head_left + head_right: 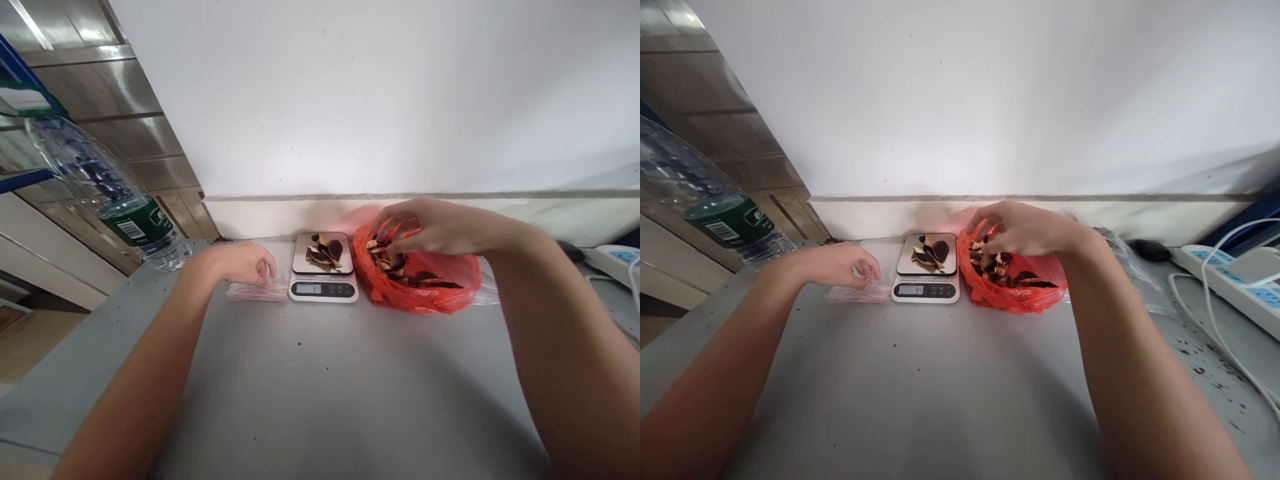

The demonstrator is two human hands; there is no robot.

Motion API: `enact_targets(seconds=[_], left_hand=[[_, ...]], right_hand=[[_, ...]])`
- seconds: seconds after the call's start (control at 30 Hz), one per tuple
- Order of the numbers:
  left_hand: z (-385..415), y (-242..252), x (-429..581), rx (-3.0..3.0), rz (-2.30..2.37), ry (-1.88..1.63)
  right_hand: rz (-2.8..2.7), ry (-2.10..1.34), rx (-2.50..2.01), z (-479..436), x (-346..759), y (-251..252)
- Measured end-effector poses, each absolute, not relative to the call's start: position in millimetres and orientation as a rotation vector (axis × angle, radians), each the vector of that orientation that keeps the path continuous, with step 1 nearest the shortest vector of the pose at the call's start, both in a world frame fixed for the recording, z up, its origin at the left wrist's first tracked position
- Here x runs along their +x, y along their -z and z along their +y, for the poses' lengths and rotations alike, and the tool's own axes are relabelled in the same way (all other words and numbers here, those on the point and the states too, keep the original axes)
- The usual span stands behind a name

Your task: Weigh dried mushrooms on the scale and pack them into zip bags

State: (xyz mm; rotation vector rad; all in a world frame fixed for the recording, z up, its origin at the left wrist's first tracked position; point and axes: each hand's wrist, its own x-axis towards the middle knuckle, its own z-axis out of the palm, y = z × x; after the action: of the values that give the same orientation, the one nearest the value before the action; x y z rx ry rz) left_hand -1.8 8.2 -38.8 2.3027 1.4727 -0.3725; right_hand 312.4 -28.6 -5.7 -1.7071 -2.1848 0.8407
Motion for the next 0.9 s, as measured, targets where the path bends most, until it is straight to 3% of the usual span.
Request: enact_targets(seconds=[0.17,0.5,0.9], left_hand=[[5.1,34.2,1.4,2.221,1.564,0.374],[-17.0,30.4,43.3,2.2,1.045,-0.551],[-6.9,42.0,41.4,2.064,1.159,-0.681]], right_hand=[[-2.075,-0.994,-1.275,-28.2,306.4,10.1],[-1.432,-1.299,-1.014,-20.7,256.3,48.5],[-1.489,-1.23,-1.158,-23.1,249.4,47.3]])
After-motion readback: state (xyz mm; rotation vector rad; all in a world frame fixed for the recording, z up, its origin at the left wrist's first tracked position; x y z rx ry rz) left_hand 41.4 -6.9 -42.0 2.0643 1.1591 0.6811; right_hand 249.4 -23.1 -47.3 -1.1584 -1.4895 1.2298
